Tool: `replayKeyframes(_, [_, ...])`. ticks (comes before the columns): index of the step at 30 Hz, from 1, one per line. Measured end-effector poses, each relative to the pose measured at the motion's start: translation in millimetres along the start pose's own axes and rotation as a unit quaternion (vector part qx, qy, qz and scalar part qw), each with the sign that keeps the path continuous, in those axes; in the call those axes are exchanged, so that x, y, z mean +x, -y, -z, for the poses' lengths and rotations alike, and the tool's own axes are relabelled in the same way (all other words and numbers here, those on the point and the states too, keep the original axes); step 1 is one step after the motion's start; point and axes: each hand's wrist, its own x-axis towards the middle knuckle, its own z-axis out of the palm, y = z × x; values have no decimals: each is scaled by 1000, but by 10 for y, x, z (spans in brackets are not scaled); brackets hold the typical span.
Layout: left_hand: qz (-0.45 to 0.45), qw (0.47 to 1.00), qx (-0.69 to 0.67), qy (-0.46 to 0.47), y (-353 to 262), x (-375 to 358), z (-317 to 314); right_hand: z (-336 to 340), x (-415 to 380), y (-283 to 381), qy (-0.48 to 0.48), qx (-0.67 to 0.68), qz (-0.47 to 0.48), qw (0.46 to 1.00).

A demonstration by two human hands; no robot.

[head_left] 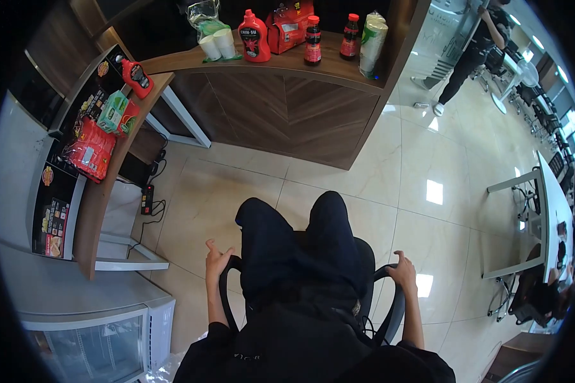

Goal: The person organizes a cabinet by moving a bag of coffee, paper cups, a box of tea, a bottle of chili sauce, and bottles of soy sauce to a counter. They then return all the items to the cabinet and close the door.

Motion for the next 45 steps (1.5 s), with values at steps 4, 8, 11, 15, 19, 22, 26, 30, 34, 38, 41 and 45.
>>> replayKeyframes(4, [-87,989,119,9,159,0,-105,115,348,22,185,-21,-43,982])
replayKeyframes(8, [-34,964,190,183,-194,-14,177,-329,876,-409,186,14,-38,982])
replayKeyframes(11, [-61,945,192,258,-25,291,100,-303,836,-336,171,99,73,978])
replayKeyframes(15, [-107,914,106,378,259,790,-155,-464,973,-541,158,167,80,970])
replayKeyframes(19, [-157,881,-65,441,378,807,-180,-452,1028,-479,179,126,68,973])
replayKeyframes(22, [-132,902,-70,404,334,675,-117,-476,1080,-518,195,146,69,967])
replayKeyframes(26, [-108,923,-66,364,597,769,-209,-420,1063,-380,189,170,45,966])
replayKeyframes(30, [-82,942,-78,315,638,684,-208,-397,1030,-304,120,12,107,987])
replayKeyframes(34, [-88,951,-77,285,558,512,-87,-168,491,-217,-34,142,194,970])
replayKeyframes(38, [-121,955,-80,260,738,533,-154,-50,-288,-144,-154,119,224,955])
replayKeyframes(41, [-129,976,43,168,473,204,43,-85,-849,-109,-232,96,251,935])
replayKeyframes(45, [-195,972,90,93,482,101,64,-109,-1036,-167,-242,122,257,928])
